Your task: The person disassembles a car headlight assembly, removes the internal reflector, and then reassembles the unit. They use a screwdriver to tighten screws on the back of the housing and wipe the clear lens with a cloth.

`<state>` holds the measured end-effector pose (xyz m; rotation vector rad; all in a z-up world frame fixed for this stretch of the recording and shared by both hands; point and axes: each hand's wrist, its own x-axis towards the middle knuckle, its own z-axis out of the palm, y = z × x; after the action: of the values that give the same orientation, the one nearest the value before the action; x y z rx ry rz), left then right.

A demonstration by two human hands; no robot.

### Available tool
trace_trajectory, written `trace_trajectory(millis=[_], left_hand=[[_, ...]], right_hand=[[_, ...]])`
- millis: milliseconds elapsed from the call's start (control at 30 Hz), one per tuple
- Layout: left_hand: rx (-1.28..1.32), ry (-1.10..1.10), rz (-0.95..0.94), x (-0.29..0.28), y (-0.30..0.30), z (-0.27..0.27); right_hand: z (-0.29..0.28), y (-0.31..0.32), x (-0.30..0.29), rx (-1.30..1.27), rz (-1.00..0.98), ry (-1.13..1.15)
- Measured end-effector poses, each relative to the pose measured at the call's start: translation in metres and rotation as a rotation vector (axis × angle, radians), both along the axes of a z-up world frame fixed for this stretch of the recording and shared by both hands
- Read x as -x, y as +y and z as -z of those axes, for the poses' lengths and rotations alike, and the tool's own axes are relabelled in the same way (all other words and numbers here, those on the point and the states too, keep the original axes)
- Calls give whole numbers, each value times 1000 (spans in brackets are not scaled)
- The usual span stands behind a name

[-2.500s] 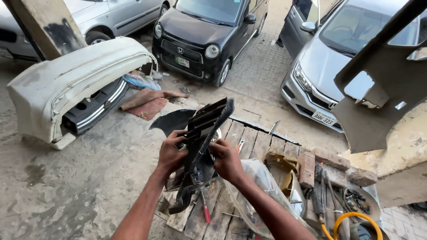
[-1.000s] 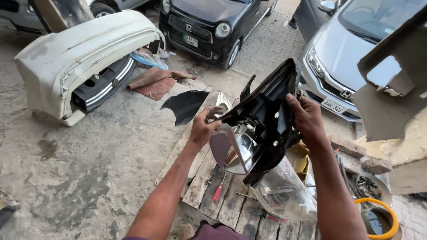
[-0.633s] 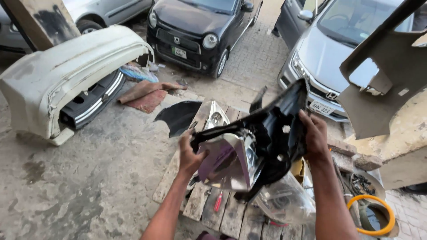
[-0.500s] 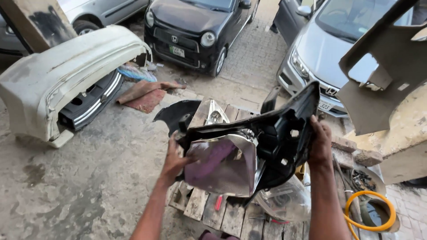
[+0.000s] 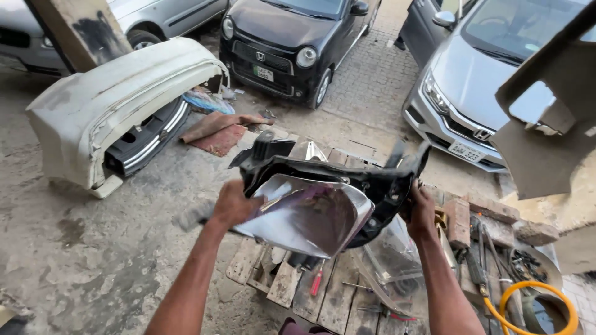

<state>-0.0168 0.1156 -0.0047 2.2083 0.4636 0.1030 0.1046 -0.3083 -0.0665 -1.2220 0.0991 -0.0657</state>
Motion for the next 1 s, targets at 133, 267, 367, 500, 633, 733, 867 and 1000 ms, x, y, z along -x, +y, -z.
trace_trajectory(millis=[133,267,367,500,633,733,867,1000], left_hand=[[-284,-234,258,-11,18,-66],[-677,-41,414,-45,5,-111],[-901,-2,562,-79,-18,-113],[-1059,12,764,-104,-60,-93],[-1198,-73,868,-130,-89,-34],[-1207,-137,877,-130,-111,-18],[-1295,-298,870,-123,-132,-20],[-1373,-410,874,-126,-144,-12]], right_hand=[[20,9,29,138,-93,123],[-31,26,78,608,-395,383],[-86,39,95,755,-621,415],[-149,61,101,761,-393,55],[-166,90,88,888,-278,-261],[-149,104,77,968,-379,-347],[-120,125,70,1267,-444,-383],[-107,125,68,1392,-334,-306]])
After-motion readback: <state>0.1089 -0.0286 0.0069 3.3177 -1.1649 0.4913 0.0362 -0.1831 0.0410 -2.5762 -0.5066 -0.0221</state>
